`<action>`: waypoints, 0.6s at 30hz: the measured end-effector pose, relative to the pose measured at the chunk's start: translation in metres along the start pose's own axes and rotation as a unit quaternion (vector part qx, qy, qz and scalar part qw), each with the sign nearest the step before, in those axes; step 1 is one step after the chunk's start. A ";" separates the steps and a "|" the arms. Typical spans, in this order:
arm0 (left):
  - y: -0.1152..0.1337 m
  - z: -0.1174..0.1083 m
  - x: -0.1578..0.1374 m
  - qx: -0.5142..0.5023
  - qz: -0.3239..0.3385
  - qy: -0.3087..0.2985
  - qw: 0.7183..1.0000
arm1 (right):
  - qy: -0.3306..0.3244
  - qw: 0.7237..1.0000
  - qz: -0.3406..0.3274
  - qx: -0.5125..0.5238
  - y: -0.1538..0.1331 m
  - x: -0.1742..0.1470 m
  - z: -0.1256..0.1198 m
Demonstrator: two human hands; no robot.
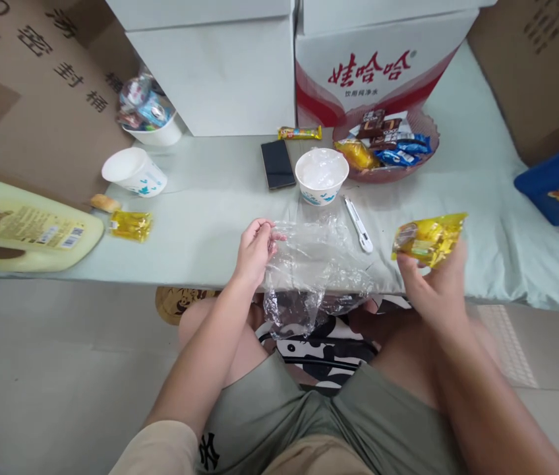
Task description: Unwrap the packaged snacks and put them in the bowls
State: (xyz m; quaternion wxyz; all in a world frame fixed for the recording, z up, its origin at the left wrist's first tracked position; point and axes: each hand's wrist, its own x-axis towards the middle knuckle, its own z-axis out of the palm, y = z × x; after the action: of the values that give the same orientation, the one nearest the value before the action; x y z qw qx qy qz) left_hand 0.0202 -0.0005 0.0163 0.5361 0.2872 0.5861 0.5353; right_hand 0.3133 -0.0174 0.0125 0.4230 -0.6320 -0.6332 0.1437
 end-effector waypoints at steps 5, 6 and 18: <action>0.004 0.003 0.005 0.001 0.001 -0.019 1.000 | 0.039 0.990 -0.092 -0.097 -0.010 0.069 -0.003; 0.004 0.004 0.006 0.000 0.001 -0.024 1.000 | 0.027 0.987 -0.107 -0.113 -0.017 0.088 0.001; -0.001 0.004 0.013 -0.002 -0.010 -0.051 0.999 | -0.125 0.922 -0.111 -0.348 -0.086 0.255 0.099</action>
State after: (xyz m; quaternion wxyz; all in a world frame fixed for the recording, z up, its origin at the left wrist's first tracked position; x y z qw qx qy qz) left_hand 0.0206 0.0119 0.0120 0.5711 0.3074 0.5599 0.5156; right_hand 0.2239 0.2392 0.1045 0.1070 -0.6418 -0.7573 -0.0559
